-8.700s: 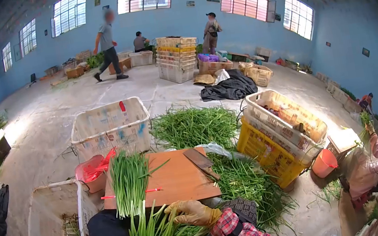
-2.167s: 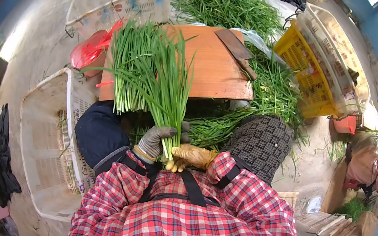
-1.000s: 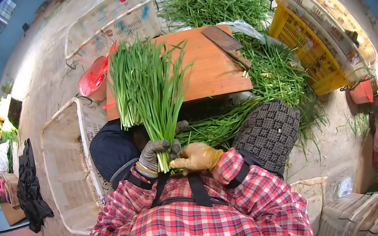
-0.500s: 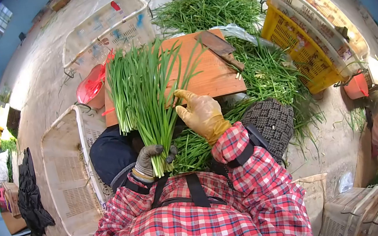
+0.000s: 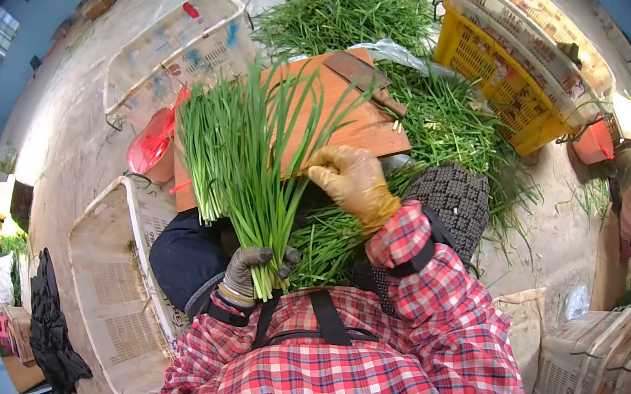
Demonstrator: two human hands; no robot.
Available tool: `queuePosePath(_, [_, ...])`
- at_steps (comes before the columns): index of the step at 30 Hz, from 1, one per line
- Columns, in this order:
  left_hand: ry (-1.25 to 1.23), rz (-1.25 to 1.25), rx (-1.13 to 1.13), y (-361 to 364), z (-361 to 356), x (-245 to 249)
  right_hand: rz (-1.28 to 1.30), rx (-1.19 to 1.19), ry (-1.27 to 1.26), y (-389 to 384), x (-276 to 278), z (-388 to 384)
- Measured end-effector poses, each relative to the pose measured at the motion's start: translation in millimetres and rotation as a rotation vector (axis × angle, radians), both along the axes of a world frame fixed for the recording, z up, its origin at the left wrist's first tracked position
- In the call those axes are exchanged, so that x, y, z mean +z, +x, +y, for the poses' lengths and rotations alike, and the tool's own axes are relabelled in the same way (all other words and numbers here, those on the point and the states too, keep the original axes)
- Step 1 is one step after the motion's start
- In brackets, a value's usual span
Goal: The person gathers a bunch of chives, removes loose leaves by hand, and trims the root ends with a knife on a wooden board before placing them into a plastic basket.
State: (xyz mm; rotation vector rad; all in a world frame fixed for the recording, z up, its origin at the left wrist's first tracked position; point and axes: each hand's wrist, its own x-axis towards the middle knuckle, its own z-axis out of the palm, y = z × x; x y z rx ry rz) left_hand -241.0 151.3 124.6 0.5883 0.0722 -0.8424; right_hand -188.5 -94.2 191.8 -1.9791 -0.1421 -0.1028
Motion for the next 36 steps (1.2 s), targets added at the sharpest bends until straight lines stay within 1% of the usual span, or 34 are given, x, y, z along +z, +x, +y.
queuePosePath(2, [-0.034,0.015,-0.058,0,0,9,0.021,0.0,0.058,-2,8,-18])
queuePosePath(3, [-0.034,0.018,-0.06,0,-3,15,-0.048,-0.053,0.07,-4,11,-25])
queuePosePath(5, [-0.052,-0.024,0.029,0,-13,24,-0.036,-0.078,0.059,-10,29,-46])
queuePosePath(7, [-0.073,-0.038,0.011,1,-12,20,0.074,-0.102,0.089,-21,54,-72])
queuePosePath(9, [-0.094,-0.051,-0.006,2,-12,20,0.104,-0.083,0.211,-35,75,-109])
queuePosePath(11, [0.002,-0.051,0.032,2,-12,22,-0.032,-0.17,0.386,-43,58,-169])
queuePosePath(12, [0.002,-0.05,0.03,2,-10,22,0.033,-0.285,0.285,-40,36,-202])
queuePosePath(13, [0.078,-0.111,-0.002,4,-7,23,0.095,-0.402,0.182,-38,20,-227])
queuePosePath(14, [0.149,-0.176,-0.032,7,-5,24,0.216,-0.482,-0.588,-48,21,-235])
queuePosePath(15, [0.143,-0.181,-0.028,13,-1,26,0.325,-0.517,-1.365,-61,22,-239])
queuePosePath(16, [0.339,-0.291,-0.089,20,5,27,0.134,-0.532,-0.95,-68,31,-225])
queuePosePath(17, [0.539,-0.391,-0.154,24,10,27,0.209,-0.411,-0.694,-69,36,-209])
queuePosePath(18, [0.703,-0.467,-0.158,28,11,31,0.285,-0.299,-0.43,-70,39,-180])
queuePosePath(19, [1.071,-1.046,-0.125,40,14,26,0.413,-0.179,-0.273,-70,38,-145])
queuePosePath(20, [1.392,-1.273,-0.213,44,10,49,0.488,0.071,-0.16,-73,31,-111])
queuePosePath(21, [1.717,-1.491,-0.303,44,4,77,0.473,0.339,-0.265,-73,27,-77])
queuePosePath(22, [1.89,-1.514,-0.414,47,0,89,0.367,0.585,-0.417,-71,17,-46])
queuePosePath(23, [1.896,-1.52,-0.419,49,-2,101,0.165,0.746,-0.315,-75,-13,-16])
queuePosePath(24, [1.995,-1.618,-0.49,49,-4,111,0.044,0.821,-0.335,-80,-28,11])
queuePosePath(25, [2.092,-1.711,-0.568,48,-5,117,0.187,0.926,-0.388,-79,-30,37])
queuePosePath(26, [2.092,-1.846,-0.524,45,1,121,0.193,0.938,-0.362,-79,-42,59])
queuePosePath(27, [2.103,-1.834,-0.54,43,10,122,0.151,0.938,-0.363,-78,-45,78])
queuePosePath(29, [2.134,-1.919,-0.428,39,36,126,0.179,0.947,-0.31,-79,-51,98])
queuePosePath(30, [2.189,-1.898,-0.379,34,50,130,0.202,1.003,-0.302,-78,-54,100])
queuePosePath(31, [2.22,-1.871,-0.401,28,67,132,0.226,1.065,-0.292,-78,-59,98])
queuePosePath(33, [2.145,-1.745,-0.213,9,102,132,0.175,1.039,-0.233,-80,-72,96])
queuePosePath(35, [2.217,-1.642,-0.211,-9,122,129,0.183,0.991,-0.238,-82,-58,95])
queuePosePath(36, [2.184,-1.637,-0.118,-16,124,127,0.218,1.008,-0.179,-82,-44,96])
